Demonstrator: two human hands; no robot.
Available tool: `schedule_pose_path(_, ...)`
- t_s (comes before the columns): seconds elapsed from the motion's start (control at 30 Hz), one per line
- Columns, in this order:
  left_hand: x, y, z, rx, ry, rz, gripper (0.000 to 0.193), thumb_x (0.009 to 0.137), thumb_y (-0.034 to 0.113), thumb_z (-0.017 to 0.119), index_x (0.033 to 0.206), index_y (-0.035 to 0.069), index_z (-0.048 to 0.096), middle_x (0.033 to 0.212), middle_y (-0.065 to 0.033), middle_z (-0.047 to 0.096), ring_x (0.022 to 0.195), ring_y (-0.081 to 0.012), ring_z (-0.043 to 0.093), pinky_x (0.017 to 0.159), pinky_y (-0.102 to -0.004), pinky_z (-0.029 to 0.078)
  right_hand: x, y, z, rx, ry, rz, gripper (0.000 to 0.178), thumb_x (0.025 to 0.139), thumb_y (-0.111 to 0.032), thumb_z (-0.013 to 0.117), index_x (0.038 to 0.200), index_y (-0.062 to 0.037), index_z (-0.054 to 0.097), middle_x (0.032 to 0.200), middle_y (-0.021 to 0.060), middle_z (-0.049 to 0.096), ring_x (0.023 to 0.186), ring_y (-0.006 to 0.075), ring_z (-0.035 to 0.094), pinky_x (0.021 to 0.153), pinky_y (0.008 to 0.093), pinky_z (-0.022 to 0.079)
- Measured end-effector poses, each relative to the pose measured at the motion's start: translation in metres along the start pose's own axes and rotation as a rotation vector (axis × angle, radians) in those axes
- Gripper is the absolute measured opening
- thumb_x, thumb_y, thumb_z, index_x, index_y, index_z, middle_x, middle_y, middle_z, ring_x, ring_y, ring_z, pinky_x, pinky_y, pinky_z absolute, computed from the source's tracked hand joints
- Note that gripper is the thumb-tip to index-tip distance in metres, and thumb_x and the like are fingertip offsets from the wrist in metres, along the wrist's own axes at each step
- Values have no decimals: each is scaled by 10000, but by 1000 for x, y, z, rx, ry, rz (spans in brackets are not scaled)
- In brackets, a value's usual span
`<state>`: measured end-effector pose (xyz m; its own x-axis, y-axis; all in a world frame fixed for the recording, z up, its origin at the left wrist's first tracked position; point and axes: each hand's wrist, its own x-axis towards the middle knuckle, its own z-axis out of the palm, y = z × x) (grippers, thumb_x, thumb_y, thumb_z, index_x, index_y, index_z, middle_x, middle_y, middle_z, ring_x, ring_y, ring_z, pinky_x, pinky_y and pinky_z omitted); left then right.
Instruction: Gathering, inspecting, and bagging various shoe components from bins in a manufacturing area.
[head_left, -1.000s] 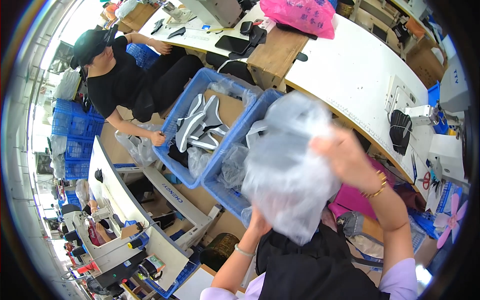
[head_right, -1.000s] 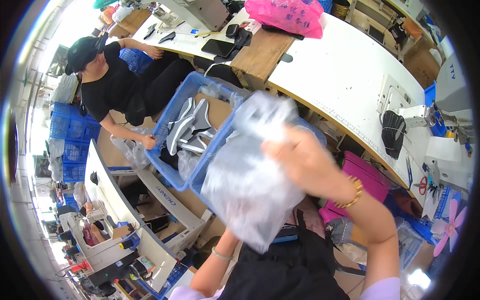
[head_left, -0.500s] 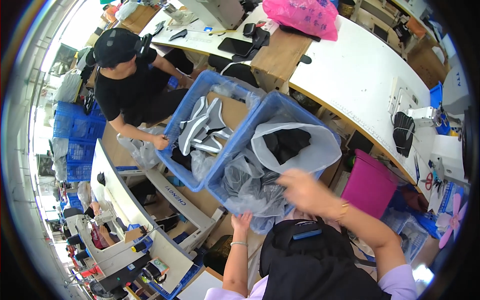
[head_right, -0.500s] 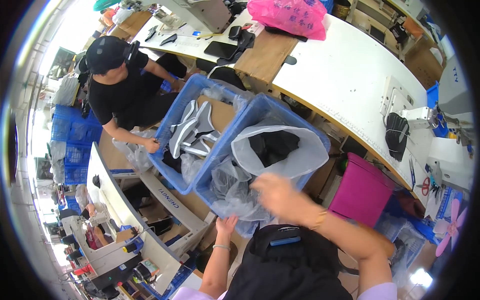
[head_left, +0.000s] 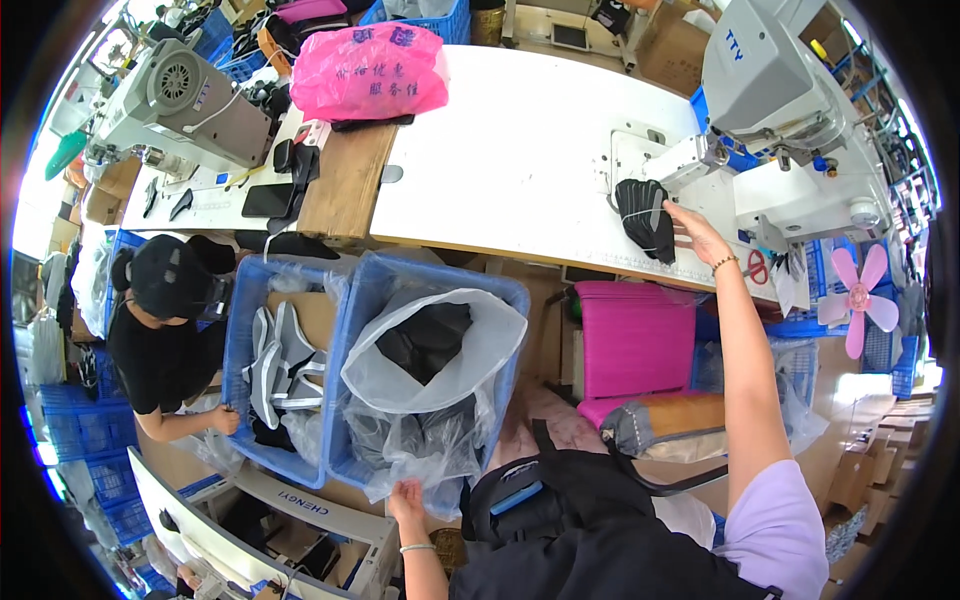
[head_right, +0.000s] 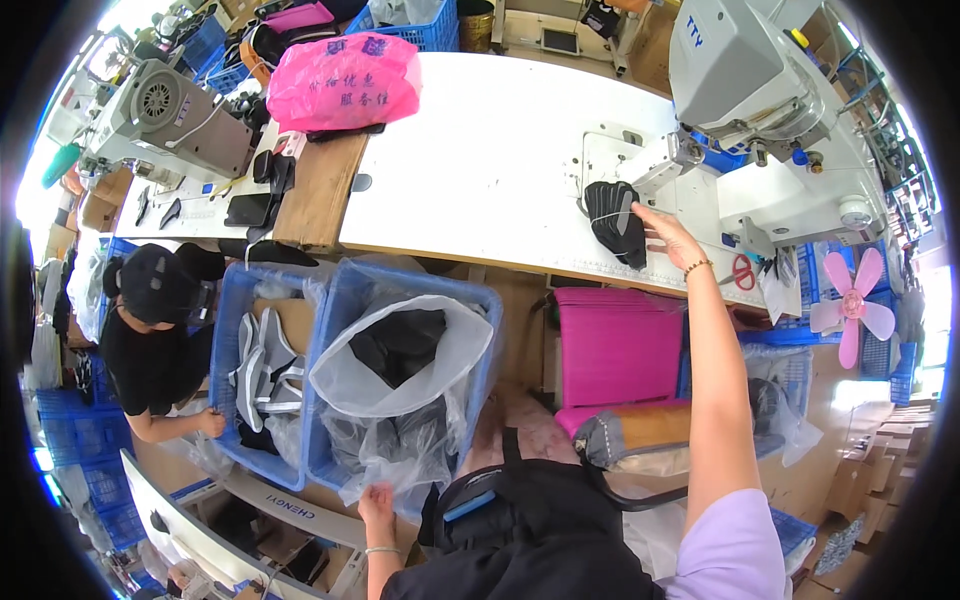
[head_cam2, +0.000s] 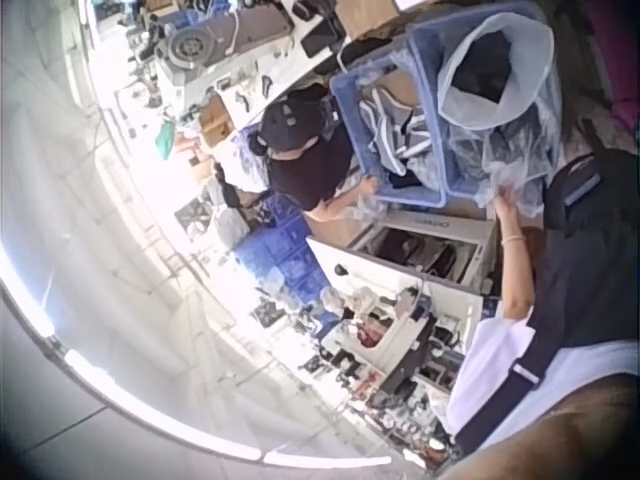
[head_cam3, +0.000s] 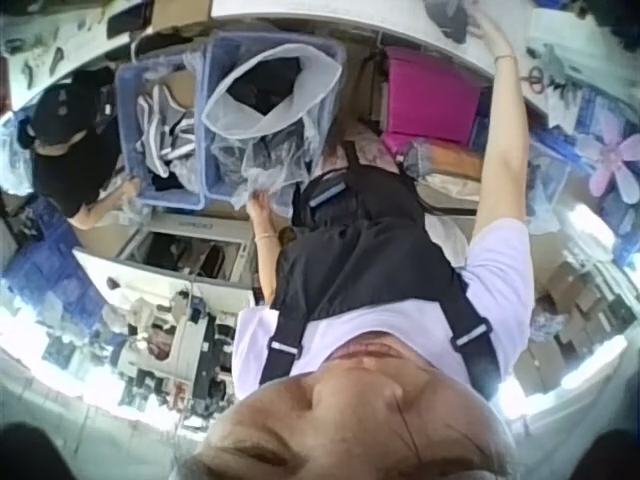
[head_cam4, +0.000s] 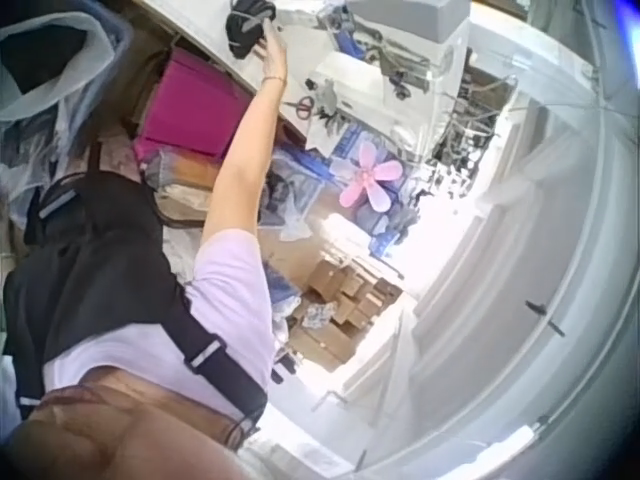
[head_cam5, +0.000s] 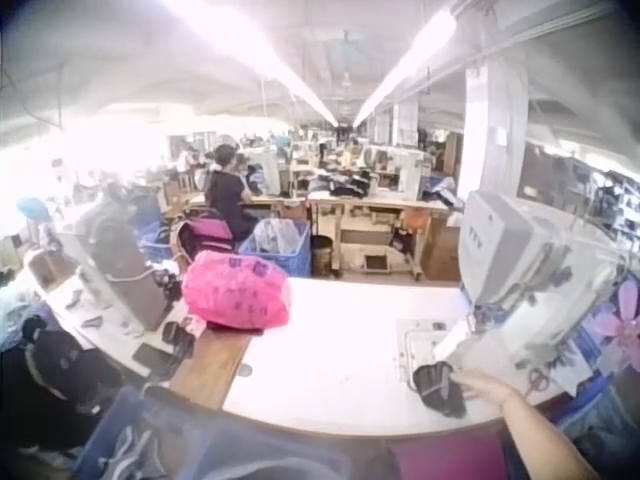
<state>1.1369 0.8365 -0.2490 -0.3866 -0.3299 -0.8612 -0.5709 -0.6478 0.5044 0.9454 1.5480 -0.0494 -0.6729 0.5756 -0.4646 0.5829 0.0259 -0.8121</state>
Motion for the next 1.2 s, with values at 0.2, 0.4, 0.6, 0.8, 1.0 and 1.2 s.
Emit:
schedule_pose_path(0.2, -20, 35, -15, -81, 367, 231, 279, 818, 216, 368, 883, -19, 501, 873, -134, 553, 889, -292, 553, 760, -408, 472, 14, 12, 18, 64, -207, 247, 737, 621, -660, 675, 1058, -76, 570, 1008, 75, 552, 960, 212, 463, 881, 406, 316)
schedule_pose_path(0.4, -12, 56, -65, -395, 473, 461, 502, 827, 289, 351, 992, -158, 509, 896, -226, 588, 813, -382, 584, 701, -449, 509, -2, -16, 59, 67, -207, -20, 705, 698, -563, 661, 1149, -30, 563, 1072, 74, 605, 1012, 124, 539, 884, 253, 379)
schedule_pose_path(0.6, -45, 68, -17, -19, 496, 647, 332, 880, 246, 314, 694, 1, 438, 614, -161, 547, 523, -318, 590, 486, -350, 487, 0, -8, 87, 187, -176, -153, 589, 737, -437, 683, 1082, 29, 582, 1049, 70, 609, 916, 134, 567, 829, 242, 407)
schedule_pose_path(0.8, -94, 98, 21, -64, 501, 752, 286, 885, 246, 313, 711, 45, 418, 514, -101, 490, 497, -290, 590, 463, -314, 465, -94, 8, 138, 723, -538, 79, 424, 826, -332, 587, 1079, 5, 541, 992, 92, 604, 893, 163, 585, 798, 321, 496)
schedule_pose_path(1.0, -114, 124, 9, -157, 529, 827, 279, 850, 254, 313, 621, 102, 364, 457, -33, 422, 388, -237, 541, 377, -261, 384, -168, 47, 200, 583, -959, 364, 532, 729, -138, 690, 1179, -6, 437, 1097, 101, 558, 954, 178, 573, 850, 317, 479)
schedule_pose_path(1.2, -120, 144, 0, 81, 428, 940, 275, 862, 227, 307, 631, 99, 383, 497, -25, 423, 469, -214, 575, 421, -258, 413, -189, 58, 224, 664, -981, 506, 388, 793, -240, 649, 1088, -13, 536, 1013, 83, 601, 929, 167, 582, 823, 316, 483)
